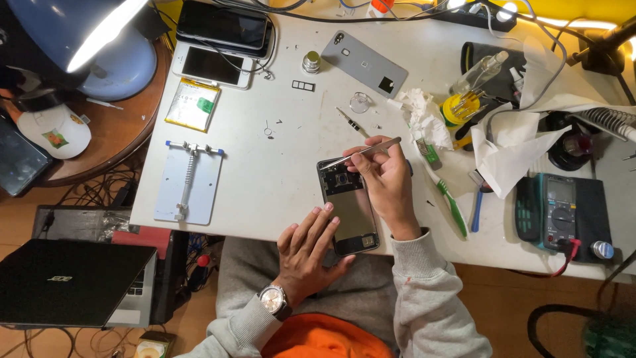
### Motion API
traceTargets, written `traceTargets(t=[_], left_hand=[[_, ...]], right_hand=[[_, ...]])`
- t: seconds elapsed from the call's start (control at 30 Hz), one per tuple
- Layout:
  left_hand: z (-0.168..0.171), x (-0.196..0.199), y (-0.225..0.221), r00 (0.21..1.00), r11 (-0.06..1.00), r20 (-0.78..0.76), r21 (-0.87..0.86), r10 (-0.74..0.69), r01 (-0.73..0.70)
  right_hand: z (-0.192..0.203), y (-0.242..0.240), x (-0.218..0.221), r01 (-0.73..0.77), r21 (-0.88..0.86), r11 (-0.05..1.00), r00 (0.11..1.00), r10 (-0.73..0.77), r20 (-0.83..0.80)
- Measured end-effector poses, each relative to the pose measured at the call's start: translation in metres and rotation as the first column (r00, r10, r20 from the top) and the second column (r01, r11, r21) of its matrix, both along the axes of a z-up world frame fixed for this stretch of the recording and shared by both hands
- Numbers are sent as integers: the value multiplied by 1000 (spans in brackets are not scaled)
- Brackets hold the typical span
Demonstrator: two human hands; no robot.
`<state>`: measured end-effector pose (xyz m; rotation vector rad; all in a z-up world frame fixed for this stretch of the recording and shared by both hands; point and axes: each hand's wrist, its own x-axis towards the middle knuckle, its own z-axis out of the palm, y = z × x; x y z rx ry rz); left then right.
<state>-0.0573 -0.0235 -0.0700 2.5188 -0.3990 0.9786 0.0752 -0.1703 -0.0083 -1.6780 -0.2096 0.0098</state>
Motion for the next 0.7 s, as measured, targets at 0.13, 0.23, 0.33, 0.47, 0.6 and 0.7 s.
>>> traceTargets(t=[0.13,0.23,0.33,0.47,0.6,0.7], left_hand=[[2,0,0,1000,1000,10,-13,-4,4],[5,0,0,1000,1000,-3,-15,-6,6],[6,0,1,1000,1000,-3,-13,-15,15],[7,-1,1,1000,1000,-4,-21,-13,13],[7,-1,1,1000,999,-2,-33,-23,23],[7,0,1,1000,999,6,-29,-16,16]], right_hand=[[3,0,0,-18,-12,1000,1000,18,2],[4,1,0,-32,-13,999,999,32,5],[6,1,0,-20,-1,1000,999,20,-30],[3,1,0,-22,40,999,999,24,-42],[5,1,-1,-28,60,998,998,31,-50],[5,1,-1,-20,80,997,998,25,-58]])
